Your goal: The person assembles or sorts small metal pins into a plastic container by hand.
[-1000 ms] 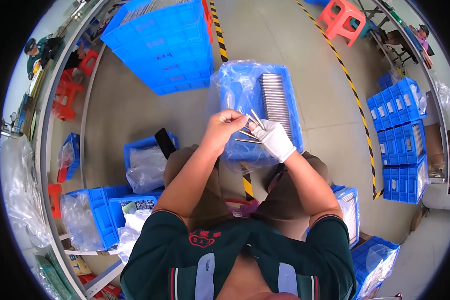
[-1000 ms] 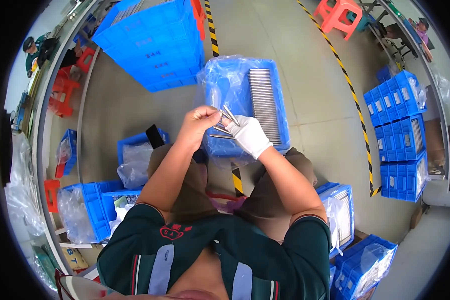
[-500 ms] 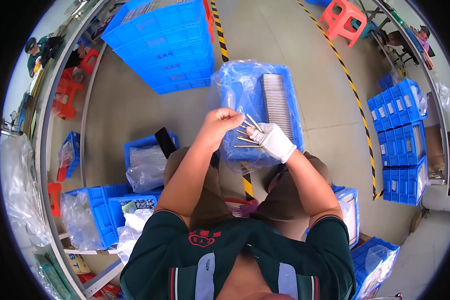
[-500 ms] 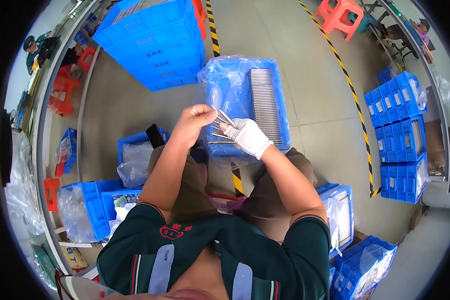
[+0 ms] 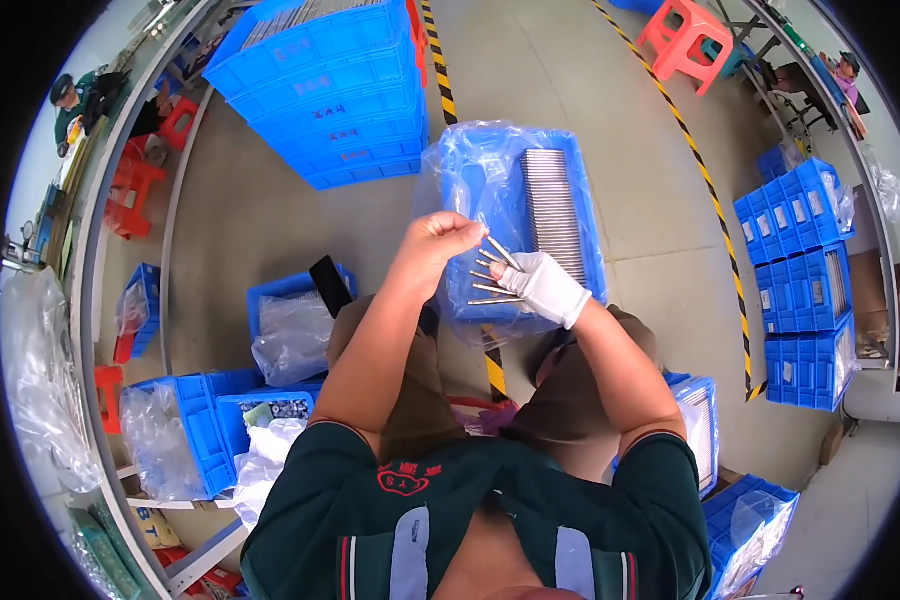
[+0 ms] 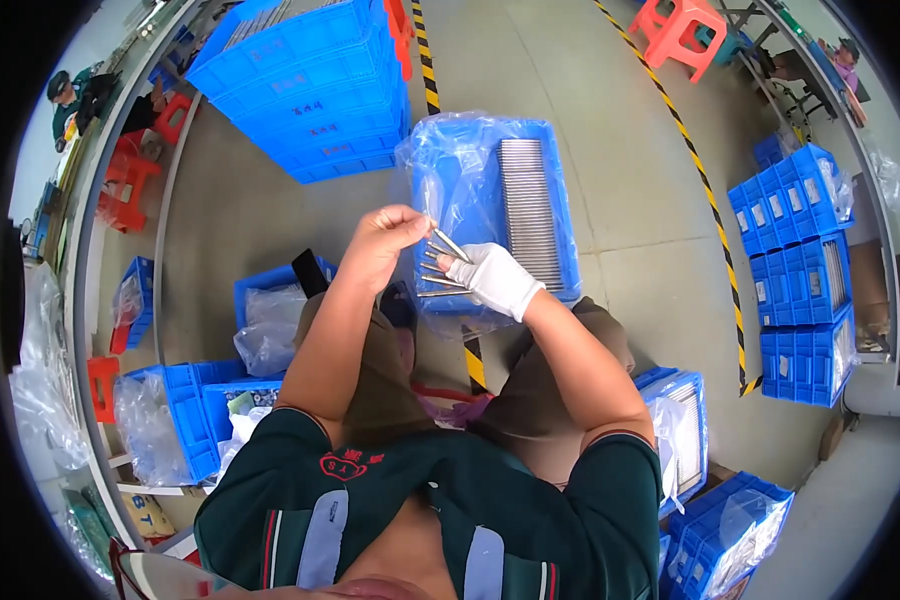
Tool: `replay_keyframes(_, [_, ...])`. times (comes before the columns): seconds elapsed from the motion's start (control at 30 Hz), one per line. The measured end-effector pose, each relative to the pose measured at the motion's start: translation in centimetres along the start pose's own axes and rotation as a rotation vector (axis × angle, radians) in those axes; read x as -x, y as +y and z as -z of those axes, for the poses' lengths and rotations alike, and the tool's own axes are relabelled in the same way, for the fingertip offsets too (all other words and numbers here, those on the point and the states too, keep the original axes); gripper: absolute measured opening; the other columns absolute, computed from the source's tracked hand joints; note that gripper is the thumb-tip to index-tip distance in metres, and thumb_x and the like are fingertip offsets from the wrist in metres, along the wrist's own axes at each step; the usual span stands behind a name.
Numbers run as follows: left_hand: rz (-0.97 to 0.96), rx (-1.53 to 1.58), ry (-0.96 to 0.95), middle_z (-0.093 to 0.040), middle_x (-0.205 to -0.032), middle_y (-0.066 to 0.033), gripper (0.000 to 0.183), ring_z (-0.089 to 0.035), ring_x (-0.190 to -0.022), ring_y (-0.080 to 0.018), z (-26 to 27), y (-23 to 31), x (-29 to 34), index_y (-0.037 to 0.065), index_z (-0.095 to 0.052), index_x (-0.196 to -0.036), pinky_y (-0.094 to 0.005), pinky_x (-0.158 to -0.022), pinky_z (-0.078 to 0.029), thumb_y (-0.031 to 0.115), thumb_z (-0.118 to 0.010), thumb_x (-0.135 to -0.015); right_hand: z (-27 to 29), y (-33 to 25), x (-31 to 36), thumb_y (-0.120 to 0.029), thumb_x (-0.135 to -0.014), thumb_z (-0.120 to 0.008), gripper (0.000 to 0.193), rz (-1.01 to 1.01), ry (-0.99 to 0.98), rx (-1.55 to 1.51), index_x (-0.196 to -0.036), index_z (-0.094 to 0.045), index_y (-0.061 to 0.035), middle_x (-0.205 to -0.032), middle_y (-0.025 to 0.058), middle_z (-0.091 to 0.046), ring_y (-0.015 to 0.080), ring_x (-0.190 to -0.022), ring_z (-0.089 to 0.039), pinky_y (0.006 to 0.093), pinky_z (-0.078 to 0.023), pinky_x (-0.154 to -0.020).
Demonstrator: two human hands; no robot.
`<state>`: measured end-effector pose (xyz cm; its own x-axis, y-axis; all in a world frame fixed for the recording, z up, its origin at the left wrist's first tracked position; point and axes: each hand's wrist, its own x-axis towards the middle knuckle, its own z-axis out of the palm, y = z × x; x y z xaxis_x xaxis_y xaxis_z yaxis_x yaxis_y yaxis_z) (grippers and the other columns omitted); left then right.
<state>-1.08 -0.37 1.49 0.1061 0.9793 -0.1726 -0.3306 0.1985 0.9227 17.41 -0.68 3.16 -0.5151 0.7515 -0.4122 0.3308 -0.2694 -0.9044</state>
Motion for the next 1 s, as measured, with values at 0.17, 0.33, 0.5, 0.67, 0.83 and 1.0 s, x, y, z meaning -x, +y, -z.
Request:
replay_keyframes(0.17, [0.041,-0.041,-0.096,-0.061,-0.081,-0.0053,0.013,-0.054,-0.076,-0.0108,0.2,-0.4,-0.1,-0.001,-0.061,-0.084,-0.0245,-0.073,-0.041,0.011,-0.063,-0.077,-0.2,1.1,-0.7,-0.035,-0.084,-0.056,0.032,0.008,-0.007,0.03,-0.081,-0.061,-0.0027,-0.057,-0.004,-0.046,0.0051,-0.048,-0.037,0.0223,-0.03,-0.042])
replay_keyframes(0.33, [0.037,-0.127,-0.175,-0.061,-0.083,-0.0049,0.015,-0.053,-0.077,-0.0104,0.1,0.6,0.2,-0.001,-0.061,-0.085,-0.0239,-0.074,-0.04,0.011,-0.063,-0.077,-0.2,1.0,-0.5,-0.035,-0.084,-0.055,0.032,-0.013,-0.084,-0.045,-0.077,-0.059,-0.0047,-0.056,-0.0042,-0.045,0.0049,-0.046,-0.036,0.022,-0.028,-0.04])
replay_keyframes(0.5, [0.04,-0.126,-0.184,-0.06,-0.083,-0.0042,0.014,-0.053,-0.078,-0.0111,0.5,0.0,0.0,0.0,-0.06,-0.085,-0.0244,-0.073,-0.04,0.014,-0.061,-0.08,-0.1,0.4,-0.1,-0.039,-0.081,-0.058,0.035,-0.041,-0.115,-0.19,-0.076,-0.056,-0.0046,-0.056,-0.0035,-0.044,0.005,-0.045,-0.036,0.0209,-0.026,-0.039])
replay_keyframes(0.67, [-0.074,0.351,-0.001,-0.058,-0.082,-0.0059,0.014,-0.055,-0.079,-0.015,-0.5,-2.1,-0.6,0.005,-0.055,-0.085,-0.0285,-0.072,-0.043,0.019,-0.053,-0.086,0.1,1.5,-0.6,-0.032,-0.074,-0.068,0.03,0.029,-0.257,-0.433,-0.08,-0.052,-0.0084,-0.055,-0.0068,-0.037,0.0035,-0.043,-0.031,0.0189,-0.022,-0.037])
replay_keyframes(0.83, [0.168,0.146,-0.142,-0.059,-0.085,-0.0089,0.017,-0.057,-0.078,-0.0163,-2.6,-3.1,-0.1,0.006,-0.052,-0.085,-0.0306,-0.071,-0.046,0.023,-0.05,-0.087,-1.3,1.6,-1.9,-0.014,-0.074,-0.065,0.018,-0.087,-0.321,0.018,-0.086,-0.055,-0.0049,-0.062,-0.0023,-0.048,0.0051,-0.047,-0.04,0.0214,-0.029,-0.04])
replay_keyframes(1.0, [0.144,0.051,0.013,-0.06,-0.087,-0.0062,0.019,-0.055,-0.08,-0.0134,-2.8,-3.2,-0.6,0.007,-0.053,-0.087,-0.0288,-0.072,-0.041,0.026,-0.051,-0.086,-0.2,1.4,-3.8,-0.016,-0.078,-0.061,0.014,-0.056,-0.485,0.014,-0.078,-0.051,-0.0071,-0.063,-0.0019,-0.047,0.0066,-0.053,-0.044,0.0223,-0.036,-0.045])
